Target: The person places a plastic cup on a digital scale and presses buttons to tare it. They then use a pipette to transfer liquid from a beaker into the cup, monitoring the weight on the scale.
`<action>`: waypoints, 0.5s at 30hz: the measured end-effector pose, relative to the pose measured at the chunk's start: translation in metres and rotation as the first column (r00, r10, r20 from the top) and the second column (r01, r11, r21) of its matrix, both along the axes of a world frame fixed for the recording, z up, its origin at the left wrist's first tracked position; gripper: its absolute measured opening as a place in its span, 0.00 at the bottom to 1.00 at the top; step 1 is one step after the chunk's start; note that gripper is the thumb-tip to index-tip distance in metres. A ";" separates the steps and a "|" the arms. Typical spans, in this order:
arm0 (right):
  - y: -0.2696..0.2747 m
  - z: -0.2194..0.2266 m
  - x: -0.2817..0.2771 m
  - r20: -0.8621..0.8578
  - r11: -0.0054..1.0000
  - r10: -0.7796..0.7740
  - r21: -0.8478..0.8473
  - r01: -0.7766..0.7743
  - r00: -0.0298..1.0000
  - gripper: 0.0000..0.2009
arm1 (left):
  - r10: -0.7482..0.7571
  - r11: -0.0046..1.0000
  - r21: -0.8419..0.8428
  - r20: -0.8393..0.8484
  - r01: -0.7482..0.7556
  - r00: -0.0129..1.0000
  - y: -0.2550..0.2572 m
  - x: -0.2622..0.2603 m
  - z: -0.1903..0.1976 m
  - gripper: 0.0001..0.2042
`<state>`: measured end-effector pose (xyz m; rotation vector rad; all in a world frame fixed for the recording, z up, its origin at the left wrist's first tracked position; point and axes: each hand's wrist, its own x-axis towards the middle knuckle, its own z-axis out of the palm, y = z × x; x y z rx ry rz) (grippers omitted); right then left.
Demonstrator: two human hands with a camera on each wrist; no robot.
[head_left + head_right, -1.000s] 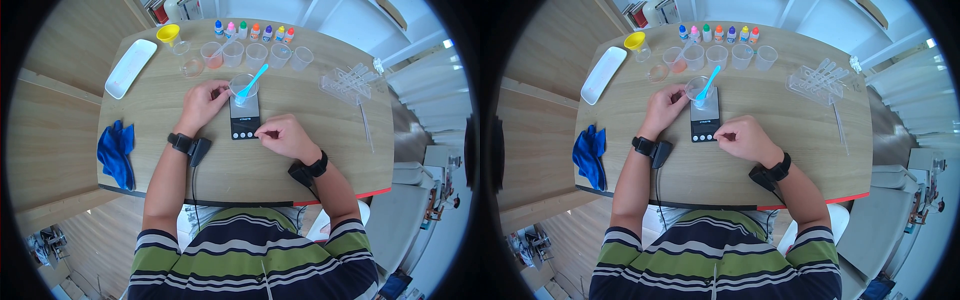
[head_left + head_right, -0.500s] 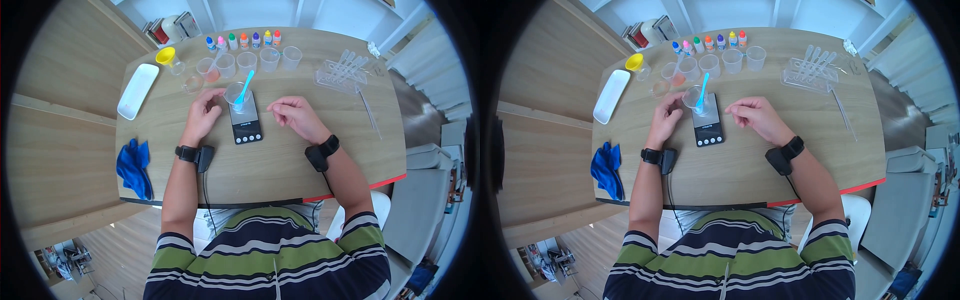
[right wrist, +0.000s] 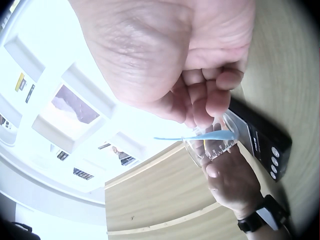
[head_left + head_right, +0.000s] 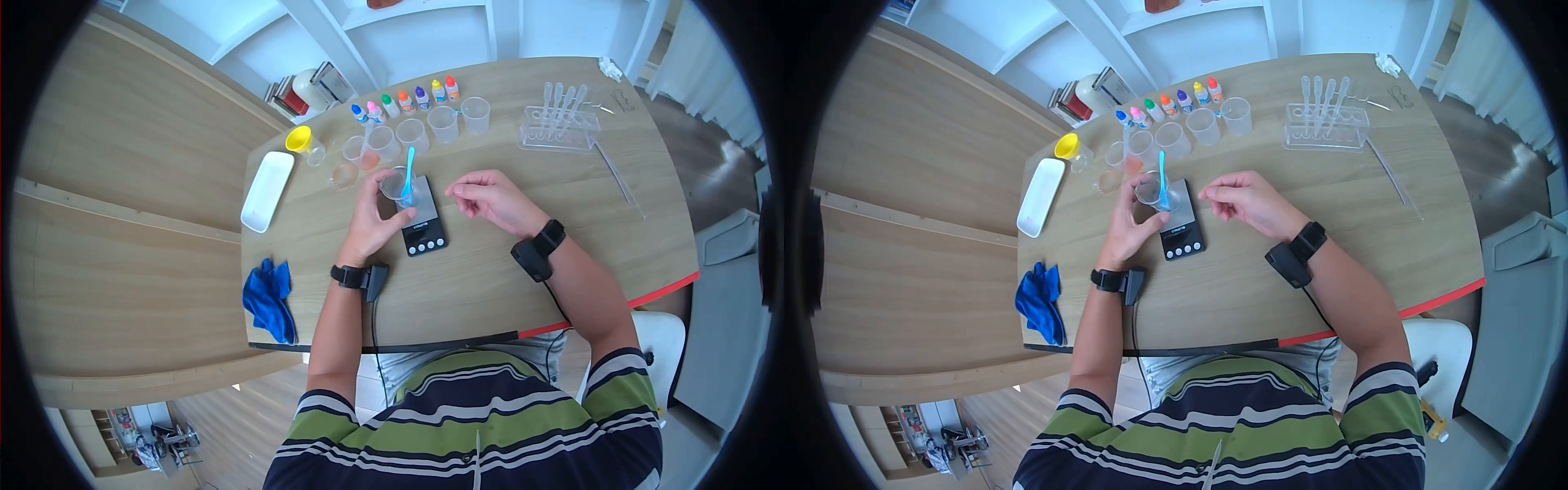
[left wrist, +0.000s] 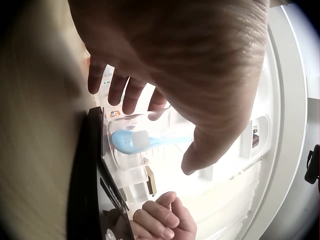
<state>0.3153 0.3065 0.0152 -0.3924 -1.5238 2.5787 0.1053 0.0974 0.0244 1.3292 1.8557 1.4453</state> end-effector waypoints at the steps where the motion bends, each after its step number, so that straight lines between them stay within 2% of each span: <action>1: 0.000 0.000 0.000 0.003 1.000 0.003 -0.006 -0.003 1.000 0.11 | -0.003 1.000 -0.001 -0.006 0.003 1.000 0.001 -0.001 -0.003 0.37; 3: 0.000 0.000 0.001 0.005 1.000 0.003 -0.011 -0.003 1.000 0.12 | 0.061 0.998 -0.032 -0.054 -0.063 0.997 0.004 -0.001 -0.007 0.35; 9: -0.001 0.000 0.000 0.004 1.000 0.003 0.005 -0.003 1.000 0.12 | 0.098 0.995 -0.003 -0.046 -0.098 0.994 0.008 0.003 -0.006 0.32; 13: 0.000 0.000 0.000 -0.001 1.000 0.010 0.000 -0.010 1.000 0.11 | 0.116 0.993 0.010 -0.040 -0.116 0.992 0.000 0.000 -0.001 0.31; 15: 0.001 -0.001 0.001 0.003 1.000 0.015 -0.012 -0.015 1.000 0.11 | 0.176 0.984 0.019 -0.078 -0.175 0.981 -0.012 -0.012 -0.003 0.30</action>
